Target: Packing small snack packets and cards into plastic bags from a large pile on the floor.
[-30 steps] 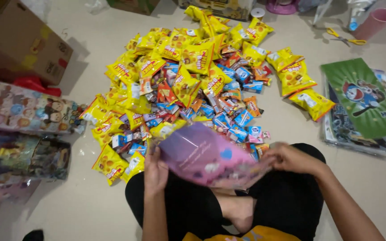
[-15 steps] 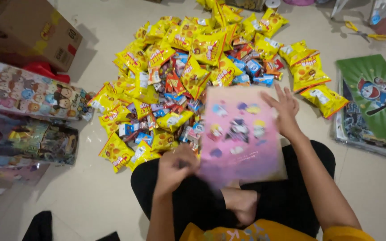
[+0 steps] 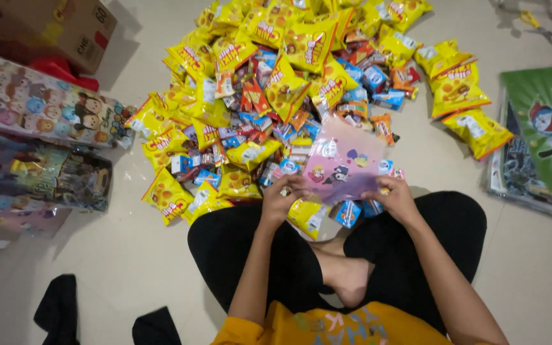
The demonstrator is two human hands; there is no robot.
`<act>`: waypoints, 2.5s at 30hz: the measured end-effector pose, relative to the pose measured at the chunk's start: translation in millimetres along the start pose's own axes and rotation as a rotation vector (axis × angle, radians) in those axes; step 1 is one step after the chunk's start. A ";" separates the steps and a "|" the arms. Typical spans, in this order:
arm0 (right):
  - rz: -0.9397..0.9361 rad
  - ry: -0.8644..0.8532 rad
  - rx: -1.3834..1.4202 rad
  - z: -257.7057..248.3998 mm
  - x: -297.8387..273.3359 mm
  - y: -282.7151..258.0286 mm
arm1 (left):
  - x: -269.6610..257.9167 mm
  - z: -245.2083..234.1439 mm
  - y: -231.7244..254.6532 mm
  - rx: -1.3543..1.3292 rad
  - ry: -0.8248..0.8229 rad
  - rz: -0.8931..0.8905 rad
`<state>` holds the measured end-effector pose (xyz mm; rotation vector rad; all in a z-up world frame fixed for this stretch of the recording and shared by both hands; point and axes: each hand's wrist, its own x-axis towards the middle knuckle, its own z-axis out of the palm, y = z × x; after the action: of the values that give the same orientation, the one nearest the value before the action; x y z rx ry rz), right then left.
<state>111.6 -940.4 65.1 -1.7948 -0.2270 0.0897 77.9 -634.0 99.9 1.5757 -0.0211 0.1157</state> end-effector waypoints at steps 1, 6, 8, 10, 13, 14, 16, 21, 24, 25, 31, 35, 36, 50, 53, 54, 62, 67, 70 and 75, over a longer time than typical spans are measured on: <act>0.032 0.039 0.015 2.8 -1.1 1.4 | -2.2 0.8 -0.8 0.051 0.001 -0.051; 0.131 0.055 0.139 8.0 -4.1 -18.2 | -11.5 -4.1 83.6 0.110 -0.183 0.131; 0.157 0.054 0.155 9.6 -3.6 -15.2 | -8.5 -3.2 105.6 0.159 -0.219 0.232; 0.135 0.036 0.174 11.5 -3.5 -12.1 | -2.6 -1.7 118.1 0.519 -0.206 0.354; 0.181 0.020 0.260 19.0 -9.3 -12.7 | 10.0 -11.0 83.7 0.891 -0.295 0.262; 0.181 0.020 0.262 18.9 -10.3 -4.9 | 10.1 -7.6 86.6 0.893 -0.296 0.262; 0.149 0.004 0.261 18.3 -12.6 11.2 | 10.9 -0.1 91.9 0.832 -0.350 0.217; 0.102 -0.111 0.080 -6.6 -19.9 9.4 | -4.1 19.5 64.1 0.803 -0.213 0.259; 0.002 -0.155 0.192 -14.4 -21.6 -48.2 | -8.1 24.3 18.3 0.784 -0.155 0.318; -0.087 -0.153 0.307 -15.7 -21.8 -73.8 | -9.3 25.6 -4.2 0.985 -0.122 0.404; -0.117 -0.206 -0.470 4.8 -13.5 -131.1 | -5.7 40.3 28.6 1.014 -0.145 0.158; -0.009 -0.206 -0.784 8.0 -14.1 -65.1 | -2.1 38.1 33.1 0.981 -0.231 -0.103; 0.063 -0.211 -0.801 6.7 -13.0 -55.1 | -1.1 37.4 30.5 0.970 -0.234 -0.110; 0.287 -0.138 -0.847 7.4 13.3 -24.1 | 17.1 17.9 16.0 0.513 -0.362 -0.116; 0.336 -0.136 -0.807 10.5 7.9 -21.6 | 33.3 1.1 5.5 0.352 -0.234 -0.109; 0.313 -0.119 -0.754 10.8 4.4 -22.2 | 42.8 -6.6 -5.5 0.529 -0.129 -0.125; 0.251 0.001 -0.651 19.0 -4.1 -34.9 | 82.1 -28.4 -93.2 1.091 -0.033 -0.491; 0.195 -0.076 -0.653 14.7 -7.7 -35.4 | 80.2 -26.0 -81.9 0.927 -0.271 -0.641; 0.120 -0.147 -0.647 16.5 -8.7 -25.4 | 67.2 -16.7 -88.8 0.813 -0.287 -0.697; 0.198 -0.241 -0.516 16.7 -13.4 -48.6 | 56.4 -24.0 -79.0 0.770 -0.275 -0.667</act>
<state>90.3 -916.5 107.5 -2.3187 -0.2589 0.4225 139.4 -606.0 26.2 2.2659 0.3707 -0.6917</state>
